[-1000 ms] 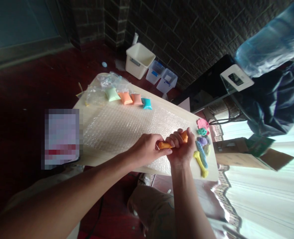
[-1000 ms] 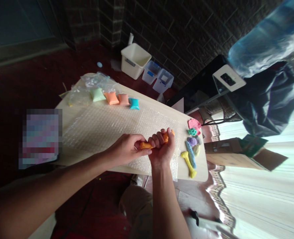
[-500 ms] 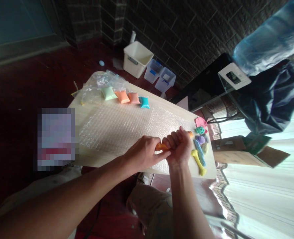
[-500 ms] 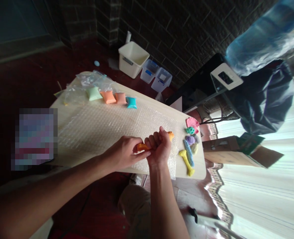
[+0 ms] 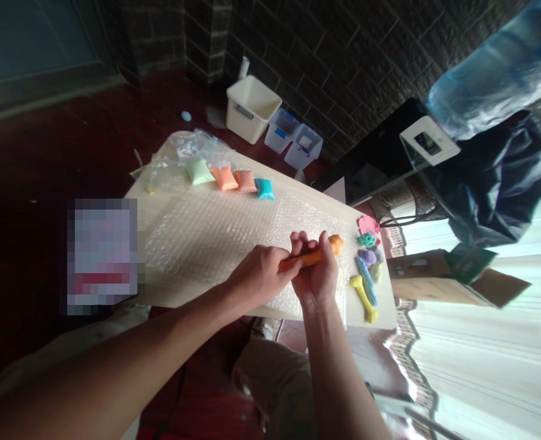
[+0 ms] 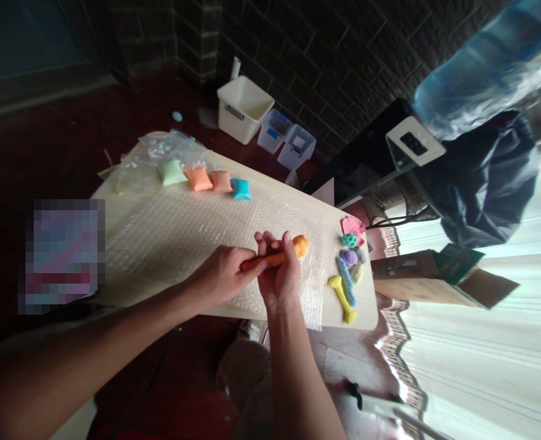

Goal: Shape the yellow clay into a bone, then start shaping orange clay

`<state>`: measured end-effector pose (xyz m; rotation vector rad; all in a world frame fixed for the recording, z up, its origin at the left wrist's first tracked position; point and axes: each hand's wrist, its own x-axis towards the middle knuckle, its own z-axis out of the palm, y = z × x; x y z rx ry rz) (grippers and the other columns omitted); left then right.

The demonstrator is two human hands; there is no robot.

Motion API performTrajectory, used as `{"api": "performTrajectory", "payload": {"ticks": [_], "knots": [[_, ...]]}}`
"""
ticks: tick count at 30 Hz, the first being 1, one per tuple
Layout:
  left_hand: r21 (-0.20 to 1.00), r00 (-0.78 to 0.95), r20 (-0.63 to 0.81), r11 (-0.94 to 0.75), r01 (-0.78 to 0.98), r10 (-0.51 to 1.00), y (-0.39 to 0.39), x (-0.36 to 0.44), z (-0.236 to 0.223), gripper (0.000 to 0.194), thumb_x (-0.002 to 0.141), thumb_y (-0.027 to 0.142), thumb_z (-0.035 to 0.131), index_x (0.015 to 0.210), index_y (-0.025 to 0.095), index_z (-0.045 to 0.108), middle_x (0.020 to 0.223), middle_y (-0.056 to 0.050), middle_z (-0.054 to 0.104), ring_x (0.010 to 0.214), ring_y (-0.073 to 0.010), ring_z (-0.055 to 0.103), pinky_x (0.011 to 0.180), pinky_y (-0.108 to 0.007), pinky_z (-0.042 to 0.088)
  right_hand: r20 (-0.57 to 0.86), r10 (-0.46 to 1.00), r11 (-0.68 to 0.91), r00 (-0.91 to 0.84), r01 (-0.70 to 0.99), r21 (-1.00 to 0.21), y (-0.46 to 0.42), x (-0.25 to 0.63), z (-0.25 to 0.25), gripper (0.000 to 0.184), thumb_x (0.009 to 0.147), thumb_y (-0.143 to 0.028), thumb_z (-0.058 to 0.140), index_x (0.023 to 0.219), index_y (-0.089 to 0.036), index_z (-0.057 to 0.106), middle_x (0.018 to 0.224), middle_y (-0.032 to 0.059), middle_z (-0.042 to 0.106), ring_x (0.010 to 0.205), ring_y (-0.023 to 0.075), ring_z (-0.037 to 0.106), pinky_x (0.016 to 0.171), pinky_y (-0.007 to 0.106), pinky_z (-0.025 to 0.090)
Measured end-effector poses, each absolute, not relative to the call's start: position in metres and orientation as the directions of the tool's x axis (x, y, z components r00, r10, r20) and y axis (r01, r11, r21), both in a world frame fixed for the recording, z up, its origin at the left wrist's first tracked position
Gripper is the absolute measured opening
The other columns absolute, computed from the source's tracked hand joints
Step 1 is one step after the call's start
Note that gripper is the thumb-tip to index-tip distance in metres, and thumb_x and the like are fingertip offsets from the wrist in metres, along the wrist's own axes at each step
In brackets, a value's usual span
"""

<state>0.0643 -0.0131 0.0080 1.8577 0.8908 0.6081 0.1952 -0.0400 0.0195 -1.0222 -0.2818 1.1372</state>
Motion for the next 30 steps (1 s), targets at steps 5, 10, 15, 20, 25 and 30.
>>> {"api": "performTrajectory", "payload": {"ticks": [5, 10, 15, 20, 25, 30], "knots": [[0.899, 0.606, -0.070, -0.213, 0.382, 0.792, -0.014, 0.065, 0.005, 0.040, 0.097, 0.044, 0.058, 0.067, 0.019, 0.066, 0.063, -0.006, 0.067, 0.058, -0.0180, 0.058, 0.058, -0.032, 0.031, -0.287, 0.861, 0.030, 0.419, -0.606, -0.795, -0.040, 0.195, 0.028, 0.066, 0.084, -0.042, 0.083, 0.053, -0.023, 0.029, 0.042, -0.0118, 0.026, 0.038, 0.0054, 0.026, 0.042, 0.022, 0.039], [0.924, 0.623, -0.135, -0.129, 0.359, 0.770, -0.014, 0.062, 0.007, 0.033, 0.089, 0.051, 0.067, 0.077, 0.020, 0.066, 0.075, -0.007, 0.073, 0.070, -0.0211, 0.067, 0.064, -0.031, 0.040, -0.291, 0.831, 0.017, 0.475, -0.543, -0.840, -0.041, 0.205, 0.035, 0.066, 0.085, -0.043, 0.079, 0.054, -0.024, 0.024, 0.040, -0.0119, 0.023, 0.038, 0.0065, 0.017, 0.036, 0.024, 0.023], [0.963, 0.661, -0.080, -0.114, 0.245, 0.746, -0.012, 0.061, 0.009, 0.021, 0.087, 0.039, 0.070, 0.081, 0.019, 0.066, 0.077, -0.004, 0.073, 0.071, -0.0178, 0.066, 0.065, -0.029, 0.042, -0.284, 0.814, 0.070, 0.507, -0.570, -0.818, -0.039, 0.214, 0.033, 0.062, 0.085, -0.041, 0.080, 0.053, -0.023, 0.030, 0.040, -0.0127, 0.024, 0.038, 0.0055, 0.017, 0.038, 0.023, 0.024], [0.974, 0.617, -0.038, -0.110, 0.200, 0.786, -0.012, 0.066, 0.003, 0.019, 0.090, 0.034, 0.071, 0.095, 0.016, 0.074, 0.085, -0.006, 0.077, 0.076, -0.0184, 0.069, 0.069, -0.028, 0.045, -0.302, 0.783, 0.105, 0.544, -0.595, -0.797, -0.035, 0.212, 0.032, 0.045, 0.081, -0.037, 0.084, 0.060, -0.022, 0.048, 0.051, -0.0087, 0.049, 0.051, 0.0081, 0.053, 0.058, 0.026, 0.051], [0.956, 0.646, -0.016, -0.178, 0.234, 0.763, -0.013, 0.068, 0.002, 0.021, 0.093, 0.033, 0.067, 0.082, 0.017, 0.074, 0.070, -0.003, 0.071, 0.064, -0.0155, 0.062, 0.062, -0.028, 0.039, -0.284, 0.814, 0.060, 0.507, -0.560, -0.827, -0.038, 0.214, 0.032, 0.053, 0.083, -0.039, 0.081, 0.057, -0.023, 0.038, 0.043, -0.0131, 0.030, 0.038, 0.0052, 0.024, 0.041, 0.023, 0.029], [0.950, 0.640, 0.026, -0.218, 0.223, 0.768, -0.017, 0.068, 0.003, 0.017, 0.092, 0.029, 0.066, 0.083, 0.016, 0.070, 0.072, -0.003, 0.069, 0.065, -0.0152, 0.061, 0.062, -0.028, 0.038, -0.301, 0.786, 0.044, 0.540, -0.534, -0.844, -0.040, 0.215, 0.034, 0.059, 0.087, -0.039, 0.073, 0.056, -0.024, 0.025, 0.039, -0.0128, 0.022, 0.037, 0.0069, 0.014, 0.037, 0.026, 0.021]]}}
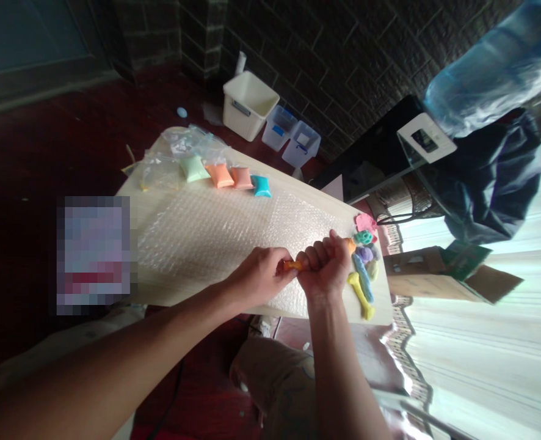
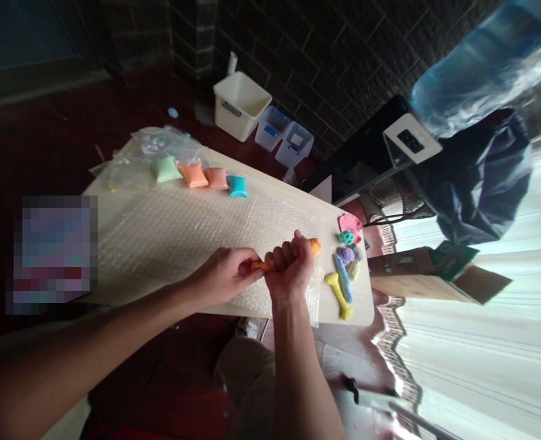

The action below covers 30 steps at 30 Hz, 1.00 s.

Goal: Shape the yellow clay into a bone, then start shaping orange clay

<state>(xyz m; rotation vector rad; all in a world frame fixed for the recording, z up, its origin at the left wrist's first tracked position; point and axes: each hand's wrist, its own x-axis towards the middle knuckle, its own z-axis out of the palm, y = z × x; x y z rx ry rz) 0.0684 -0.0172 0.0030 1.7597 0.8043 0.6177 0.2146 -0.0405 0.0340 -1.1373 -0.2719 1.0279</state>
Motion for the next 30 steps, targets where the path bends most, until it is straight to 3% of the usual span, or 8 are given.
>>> {"api": "performTrajectory", "payload": {"ticks": [5, 10, 14, 16, 19, 22, 25, 30], "knots": [[0.965, 0.646, 0.039, -0.197, 0.175, 0.763, -0.019, 0.069, 0.002, 0.016, 0.088, 0.031, 0.072, 0.095, 0.017, 0.069, 0.081, -0.005, 0.074, 0.070, -0.0170, 0.066, 0.065, -0.028, 0.042, -0.348, 0.754, 0.076, 0.558, -0.600, -0.796, -0.039, 0.213, 0.034, 0.054, 0.084, -0.032, 0.073, 0.056, -0.024, 0.028, 0.039, -0.0131, 0.022, 0.038, 0.0064, 0.012, 0.036, 0.025, 0.021], [0.943, 0.629, -0.002, -0.209, 0.261, 0.777, -0.016, 0.066, 0.002, 0.012, 0.090, 0.027, 0.068, 0.082, 0.018, 0.068, 0.074, -0.003, 0.071, 0.067, -0.0170, 0.063, 0.063, -0.029, 0.039, -0.322, 0.826, 0.042, 0.462, -0.621, -0.783, -0.036, 0.208, 0.026, 0.047, 0.075, -0.027, 0.081, 0.059, -0.023, 0.036, 0.045, -0.0138, 0.028, 0.041, 0.0047, 0.014, 0.036, 0.020, 0.022], [0.930, 0.650, -0.009, -0.232, 0.285, 0.760, -0.014, 0.064, 0.004, 0.010, 0.086, 0.024, 0.067, 0.079, 0.018, 0.067, 0.073, -0.004, 0.072, 0.067, -0.0181, 0.065, 0.062, -0.030, 0.041, -0.331, 0.821, -0.030, 0.465, -0.544, -0.839, -0.037, 0.202, 0.026, 0.050, 0.074, -0.026, 0.079, 0.060, -0.024, 0.032, 0.046, -0.0145, 0.022, 0.041, 0.0052, 0.011, 0.035, 0.022, 0.018], [0.936, 0.637, 0.005, -0.228, 0.268, 0.771, -0.012, 0.062, 0.005, 0.009, 0.084, 0.026, 0.068, 0.086, 0.018, 0.068, 0.082, -0.006, 0.075, 0.074, -0.0207, 0.069, 0.066, -0.031, 0.046, -0.324, 0.814, -0.054, 0.482, -0.493, -0.868, -0.038, 0.199, 0.028, 0.049, 0.076, -0.025, 0.077, 0.061, -0.025, 0.031, 0.046, -0.0145, 0.021, 0.041, 0.0052, 0.011, 0.035, 0.023, 0.017], [0.963, 0.560, -0.011, -0.143, 0.230, 0.828, -0.003, 0.057, 0.006, 0.022, 0.084, 0.026, 0.066, 0.104, 0.017, 0.070, 0.101, -0.008, 0.078, 0.088, -0.0231, 0.073, 0.075, -0.033, 0.053, -0.293, 0.808, -0.080, 0.512, -0.397, -0.914, -0.039, 0.193, 0.029, 0.048, 0.077, -0.024, 0.075, 0.061, -0.025, 0.030, 0.047, -0.0147, 0.020, 0.040, 0.0050, 0.012, 0.036, 0.024, 0.015], [0.982, 0.440, -0.015, -0.069, 0.175, 0.898, 0.007, 0.050, 0.011, 0.022, 0.090, 0.029, 0.061, 0.106, 0.017, 0.070, 0.103, -0.008, 0.077, 0.093, -0.0230, 0.073, 0.082, -0.036, 0.055, -0.209, 0.812, -0.098, 0.545, -0.226, -0.969, -0.041, 0.190, 0.021, 0.047, 0.078, -0.027, 0.077, 0.061, -0.025, 0.033, 0.047, -0.0140, 0.026, 0.040, 0.0055, 0.021, 0.038, 0.024, 0.020], [0.993, 0.372, 0.049, -0.086, 0.085, 0.927, 0.011, 0.046, 0.017, 0.026, 0.096, 0.038, 0.061, 0.107, 0.017, 0.070, 0.102, -0.007, 0.076, 0.096, -0.0227, 0.072, 0.083, -0.036, 0.056, -0.068, 0.849, -0.123, 0.524, 0.071, -0.990, -0.044, 0.192, 0.010, 0.042, 0.081, -0.033, 0.079, 0.060, -0.024, 0.044, 0.051, -0.0087, 0.044, 0.046, 0.0084, 0.040, 0.045, 0.025, 0.033], [0.912, 0.460, 0.382, -0.408, -0.046, 0.802, 0.007, 0.048, 0.020, 0.027, 0.090, 0.033, 0.080, 0.111, 0.017, 0.074, 0.105, -0.006, 0.074, 0.095, -0.0194, 0.069, 0.083, -0.032, 0.056, 0.227, 0.896, -0.016, 0.382, 0.539, -0.842, -0.052, 0.197, 0.006, 0.018, 0.084, -0.026, 0.069, 0.069, -0.021, 0.061, 0.063, -0.0029, 0.062, 0.059, 0.0137, 0.055, 0.055, 0.028, 0.042]]}}
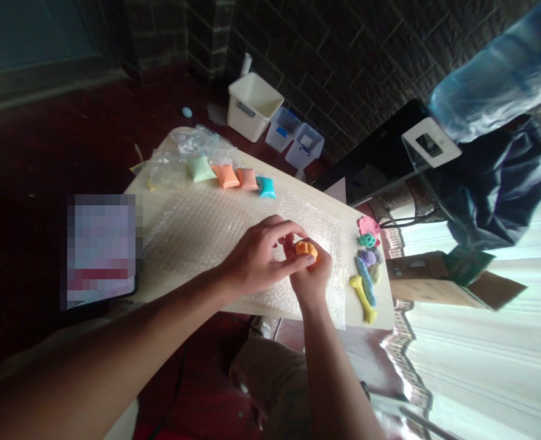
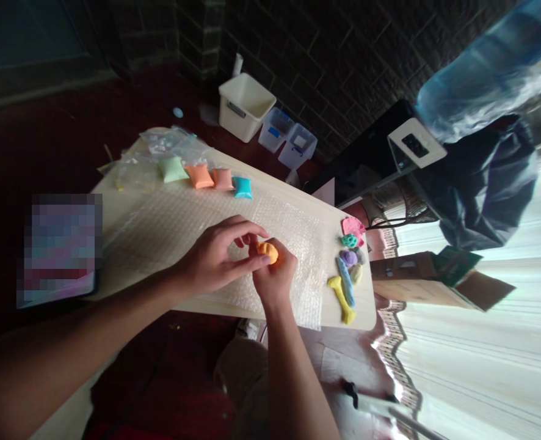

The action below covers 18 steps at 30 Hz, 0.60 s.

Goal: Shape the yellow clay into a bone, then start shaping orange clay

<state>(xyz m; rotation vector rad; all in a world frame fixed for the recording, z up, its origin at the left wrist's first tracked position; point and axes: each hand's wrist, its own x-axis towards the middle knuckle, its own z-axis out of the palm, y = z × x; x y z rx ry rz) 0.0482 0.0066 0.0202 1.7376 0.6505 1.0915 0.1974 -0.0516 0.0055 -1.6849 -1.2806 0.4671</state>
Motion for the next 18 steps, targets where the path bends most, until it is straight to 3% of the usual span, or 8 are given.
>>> {"api": "performTrajectory", "payload": {"ticks": [3, 7, 13, 18], "knots": [[0.877, 0.459, 0.452, -0.475, -0.073, 0.765, 0.006, 0.049, 0.018, 0.020, 0.092, 0.026, 0.081, 0.110, 0.017, 0.079, 0.102, -0.005, 0.075, 0.093, -0.0176, 0.070, 0.087, -0.031, 0.056, 0.308, 0.898, 0.005, 0.314, 0.693, -0.721, -0.054, 0.197, 0.012, 0.004, 0.080, -0.022, 0.069, 0.078, -0.021, 0.066, 0.069, -0.0019, 0.069, 0.061, 0.0151, 0.059, 0.057, 0.028, 0.043], [0.886, 0.474, 0.440, -0.455, -0.091, 0.762, 0.007, 0.048, 0.017, 0.024, 0.088, 0.022, 0.084, 0.112, 0.018, 0.081, 0.105, -0.006, 0.077, 0.093, -0.0186, 0.073, 0.084, -0.031, 0.058, 0.307, 0.915, 0.000, 0.262, 0.760, -0.650, -0.053, 0.197, 0.021, 0.012, 0.078, -0.024, 0.072, 0.074, -0.021, 0.061, 0.062, -0.0038, 0.063, 0.054, 0.0131, 0.052, 0.054, 0.027, 0.039], [0.868, 0.520, 0.462, -0.486, -0.099, 0.718, 0.009, 0.046, 0.018, 0.022, 0.087, 0.016, 0.079, 0.109, 0.020, 0.082, 0.103, -0.007, 0.076, 0.094, -0.0212, 0.072, 0.081, -0.033, 0.060, 0.242, 0.954, 0.049, 0.176, 0.707, -0.706, -0.054, 0.201, 0.029, 0.009, 0.073, -0.019, 0.072, 0.076, -0.020, 0.064, 0.066, -0.0033, 0.064, 0.056, 0.0127, 0.052, 0.055, 0.027, 0.043], [0.842, 0.536, 0.497, -0.529, -0.107, 0.682, 0.008, 0.047, 0.019, 0.025, 0.084, 0.013, 0.076, 0.108, 0.018, 0.081, 0.102, -0.008, 0.075, 0.097, -0.0226, 0.071, 0.090, -0.039, 0.058, 0.289, 0.942, 0.085, 0.169, 0.714, -0.694, -0.055, 0.210, 0.021, 0.025, 0.077, -0.021, 0.072, 0.063, -0.021, 0.052, 0.055, -0.0062, 0.051, 0.051, 0.0101, 0.041, 0.049, 0.025, 0.033]]}}
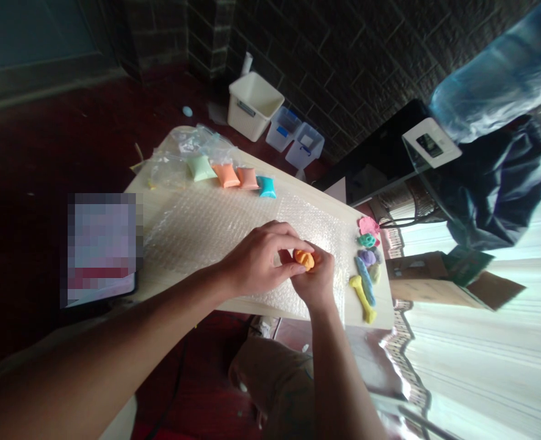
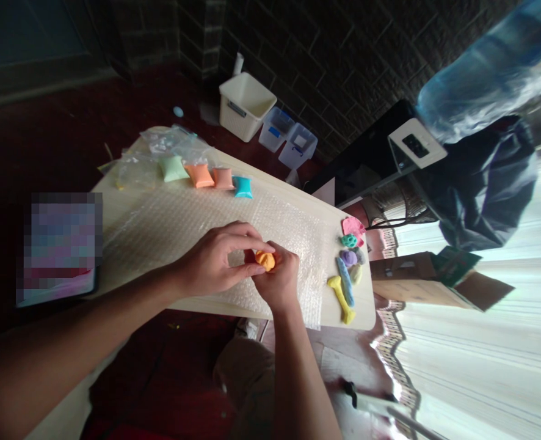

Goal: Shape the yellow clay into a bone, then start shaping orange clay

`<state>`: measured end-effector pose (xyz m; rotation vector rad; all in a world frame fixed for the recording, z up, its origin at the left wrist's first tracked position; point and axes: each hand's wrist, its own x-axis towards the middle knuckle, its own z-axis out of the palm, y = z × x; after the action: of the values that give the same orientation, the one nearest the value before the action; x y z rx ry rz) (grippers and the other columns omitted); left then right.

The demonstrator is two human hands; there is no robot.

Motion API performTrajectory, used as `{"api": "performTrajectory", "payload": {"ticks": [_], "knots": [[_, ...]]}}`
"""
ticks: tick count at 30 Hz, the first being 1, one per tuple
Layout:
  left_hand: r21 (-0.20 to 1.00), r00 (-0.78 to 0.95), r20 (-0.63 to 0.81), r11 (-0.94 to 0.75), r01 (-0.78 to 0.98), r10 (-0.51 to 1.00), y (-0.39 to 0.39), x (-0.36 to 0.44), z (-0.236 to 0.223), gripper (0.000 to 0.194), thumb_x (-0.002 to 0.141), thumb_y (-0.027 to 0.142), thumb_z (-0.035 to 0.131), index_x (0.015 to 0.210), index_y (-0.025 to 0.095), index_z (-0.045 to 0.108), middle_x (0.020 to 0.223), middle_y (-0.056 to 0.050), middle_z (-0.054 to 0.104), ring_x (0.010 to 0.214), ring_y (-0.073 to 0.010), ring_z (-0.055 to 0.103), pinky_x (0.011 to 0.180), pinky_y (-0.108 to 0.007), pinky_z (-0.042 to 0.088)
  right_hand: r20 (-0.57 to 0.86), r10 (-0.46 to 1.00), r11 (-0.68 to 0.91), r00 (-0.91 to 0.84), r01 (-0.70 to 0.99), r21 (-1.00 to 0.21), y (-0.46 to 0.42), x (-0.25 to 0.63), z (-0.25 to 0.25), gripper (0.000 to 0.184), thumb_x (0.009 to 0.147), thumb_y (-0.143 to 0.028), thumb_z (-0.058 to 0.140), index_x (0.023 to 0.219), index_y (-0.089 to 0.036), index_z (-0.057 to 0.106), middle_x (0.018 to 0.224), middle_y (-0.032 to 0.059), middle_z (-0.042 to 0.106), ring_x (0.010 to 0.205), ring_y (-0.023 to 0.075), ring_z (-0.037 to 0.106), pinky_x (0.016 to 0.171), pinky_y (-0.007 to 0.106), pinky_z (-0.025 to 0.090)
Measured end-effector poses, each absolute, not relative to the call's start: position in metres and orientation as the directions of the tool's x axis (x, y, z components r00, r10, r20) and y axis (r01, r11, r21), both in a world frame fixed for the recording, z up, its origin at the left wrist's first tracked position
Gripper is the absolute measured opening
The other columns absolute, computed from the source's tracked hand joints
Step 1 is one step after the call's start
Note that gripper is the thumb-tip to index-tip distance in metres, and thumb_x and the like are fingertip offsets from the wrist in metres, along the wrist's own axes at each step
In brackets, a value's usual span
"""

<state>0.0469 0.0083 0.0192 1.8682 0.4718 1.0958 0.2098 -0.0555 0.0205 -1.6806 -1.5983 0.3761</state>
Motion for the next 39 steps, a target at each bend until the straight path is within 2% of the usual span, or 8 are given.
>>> {"api": "performTrajectory", "payload": {"ticks": [9, 16, 25, 28, 31, 33, 36, 39], "knots": [[0.921, 0.458, 0.383, -0.368, -0.126, 0.802, 0.008, 0.043, 0.019, 0.036, 0.090, 0.028, 0.065, 0.123, 0.014, 0.071, 0.111, -0.010, 0.076, 0.101, -0.0237, 0.071, 0.085, -0.039, 0.055, 0.276, 0.911, 0.033, 0.306, 0.613, -0.789, -0.054, 0.204, 0.026, 0.047, 0.085, -0.028, 0.069, 0.052, -0.023, 0.036, 0.049, -0.0075, 0.033, 0.049, 0.0087, 0.027, 0.046, 0.027, 0.024], [0.961, 0.392, 0.276, -0.260, -0.094, 0.878, 0.012, 0.044, 0.017, 0.028, 0.089, 0.028, 0.064, 0.114, 0.016, 0.071, 0.109, -0.007, 0.077, 0.100, -0.0222, 0.072, 0.086, -0.037, 0.056, 0.176, 0.917, 0.046, 0.358, 0.345, -0.937, -0.053, 0.195, 0.027, 0.020, 0.089, -0.038, 0.078, 0.084, -0.022, 0.067, 0.069, -0.0026, 0.062, 0.061, 0.0136, 0.057, 0.057, 0.029, 0.048], [0.989, 0.435, 0.140, -0.146, -0.018, 0.890, 0.008, 0.049, 0.017, 0.027, 0.091, 0.033, 0.062, 0.112, 0.017, 0.070, 0.103, -0.007, 0.078, 0.097, -0.0232, 0.073, 0.083, -0.037, 0.056, -0.040, 0.901, -0.029, 0.433, -0.033, -0.999, -0.049, 0.189, 0.026, 0.051, 0.087, -0.040, 0.075, 0.058, -0.026, 0.035, 0.046, -0.0112, 0.029, 0.039, 0.0083, 0.027, 0.039, 0.027, 0.029], [0.992, 0.498, 0.081, -0.118, 0.042, 0.863, 0.007, 0.052, 0.012, 0.027, 0.091, 0.033, 0.062, 0.111, 0.017, 0.070, 0.101, -0.008, 0.078, 0.095, -0.0242, 0.073, 0.080, -0.037, 0.056, -0.034, 0.902, -0.001, 0.431, -0.077, -0.997, -0.045, 0.188, 0.026, 0.051, 0.084, -0.037, 0.076, 0.056, -0.026, 0.035, 0.049, -0.0102, 0.029, 0.042, 0.0091, 0.032, 0.044, 0.027, 0.036], [0.992, 0.576, 0.023, -0.088, 0.085, 0.817, 0.007, 0.052, 0.010, 0.025, 0.090, 0.031, 0.059, 0.109, 0.017, 0.070, 0.104, -0.009, 0.078, 0.096, -0.0257, 0.074, 0.081, -0.038, 0.056, 0.050, 0.891, 0.078, 0.452, -0.045, -0.996, -0.045, 0.190, 0.023, 0.037, 0.087, -0.042, 0.074, 0.063, -0.023, 0.053, 0.068, -0.0015, 0.056, 0.070, 0.0155, 0.062, 0.066, 0.030, 0.053], [0.988, 0.652, 0.051, -0.134, 0.079, 0.757, 0.005, 0.051, 0.011, 0.023, 0.089, 0.027, 0.058, 0.106, 0.018, 0.071, 0.105, -0.008, 0.079, 0.096, -0.0259, 0.074, 0.081, -0.038, 0.054, 0.066, 0.906, 0.072, 0.418, 0.001, -0.997, -0.047, 0.193, 0.020, 0.031, 0.095, -0.051, 0.063, 0.084, -0.022, 0.069, 0.102, 0.0068, 0.072, 0.104, 0.0232, 0.069, 0.084, 0.037, 0.058], [0.951, 0.723, 0.166, -0.302, 0.062, 0.670, 0.001, 0.052, 0.012, 0.023, 0.088, 0.026, 0.062, 0.108, 0.018, 0.070, 0.099, -0.007, 0.078, 0.089, -0.0258, 0.073, 0.079, -0.037, 0.052, 0.035, 0.961, -0.008, 0.275, 0.154, -0.988, -0.053, 0.198, 0.017, 0.046, 0.103, -0.060, 0.047, 0.123, -0.025, 0.070, 0.142, 0.0107, 0.067, 0.131, 0.0301, 0.062, 0.098, 0.046, 0.057], [0.888, 0.690, 0.303, -0.457, 0.046, 0.658, -0.004, 0.055, 0.008, 0.018, 0.092, 0.026, 0.059, 0.105, 0.016, 0.068, 0.099, -0.011, 0.077, 0.091, -0.0274, 0.073, 0.082, -0.039, 0.052, -0.005, 0.987, -0.055, 0.160, 0.305, -0.951, -0.055, 0.202, 0.014, 0.050, 0.102, -0.061, 0.053, 0.137, -0.027, 0.065, 0.151, 0.0104, 0.063, 0.136, 0.0314, 0.061, 0.111, 0.050, 0.051]]}}
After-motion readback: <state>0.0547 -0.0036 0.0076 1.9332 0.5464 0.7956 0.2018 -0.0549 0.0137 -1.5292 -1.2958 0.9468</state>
